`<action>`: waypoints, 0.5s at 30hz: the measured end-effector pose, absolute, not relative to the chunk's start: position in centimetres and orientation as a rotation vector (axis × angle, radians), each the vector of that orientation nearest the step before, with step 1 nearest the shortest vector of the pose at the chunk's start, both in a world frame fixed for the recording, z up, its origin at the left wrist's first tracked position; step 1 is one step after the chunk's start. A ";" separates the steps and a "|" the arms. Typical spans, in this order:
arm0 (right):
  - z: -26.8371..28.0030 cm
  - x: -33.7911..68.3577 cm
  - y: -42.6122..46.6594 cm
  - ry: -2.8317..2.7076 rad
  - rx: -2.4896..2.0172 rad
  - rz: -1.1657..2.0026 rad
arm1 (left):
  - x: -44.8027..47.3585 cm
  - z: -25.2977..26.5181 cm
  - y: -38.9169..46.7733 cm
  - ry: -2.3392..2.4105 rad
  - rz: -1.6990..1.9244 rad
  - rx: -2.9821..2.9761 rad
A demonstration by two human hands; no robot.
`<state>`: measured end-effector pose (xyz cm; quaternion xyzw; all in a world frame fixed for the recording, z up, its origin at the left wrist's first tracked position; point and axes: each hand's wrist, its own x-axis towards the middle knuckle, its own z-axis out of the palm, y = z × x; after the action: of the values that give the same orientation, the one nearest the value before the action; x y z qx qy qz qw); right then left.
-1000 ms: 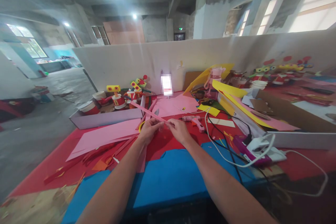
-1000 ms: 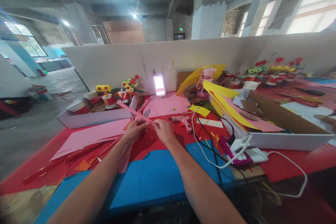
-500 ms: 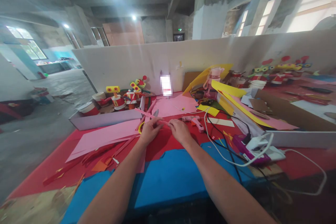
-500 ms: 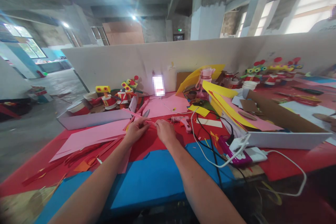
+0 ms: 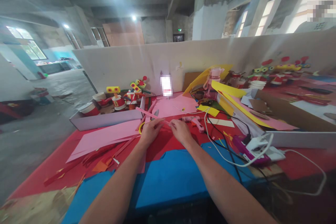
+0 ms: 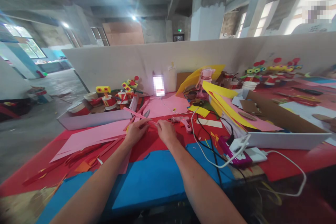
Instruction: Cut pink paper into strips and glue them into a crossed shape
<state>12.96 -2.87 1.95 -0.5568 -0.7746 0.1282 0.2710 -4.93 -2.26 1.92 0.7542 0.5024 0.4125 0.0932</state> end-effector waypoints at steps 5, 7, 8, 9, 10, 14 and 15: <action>2.0 12.9 -3.1 -2.113 -1.505 0.318 | -4.8 2.1 -2.4 1.478 1.210 2.197; 2.0 12.9 -3.3 -2.127 -1.502 0.291 | -4.7 2.0 -2.4 1.449 1.173 2.160; 2.1 12.9 -3.4 -2.132 -1.506 0.278 | -4.7 1.9 -2.3 1.430 1.147 2.140; 2.1 12.8 -3.4 -2.134 -1.514 0.266 | -4.7 1.8 -2.3 1.415 1.124 2.122; 2.2 12.8 -3.5 -2.136 -1.524 0.257 | -4.7 1.7 -2.2 1.404 1.109 2.109; 2.3 12.8 -3.5 -2.143 -1.559 0.256 | -4.6 1.7 -2.3 1.403 1.124 2.131; 2.2 12.8 -3.5 -2.144 -1.563 0.260 | -4.6 1.8 -2.3 1.413 1.141 2.147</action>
<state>12.84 -3.50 2.24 -0.5698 -0.7816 0.0948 0.2355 -4.63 -2.31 1.80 0.7531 0.4958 0.4002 0.1640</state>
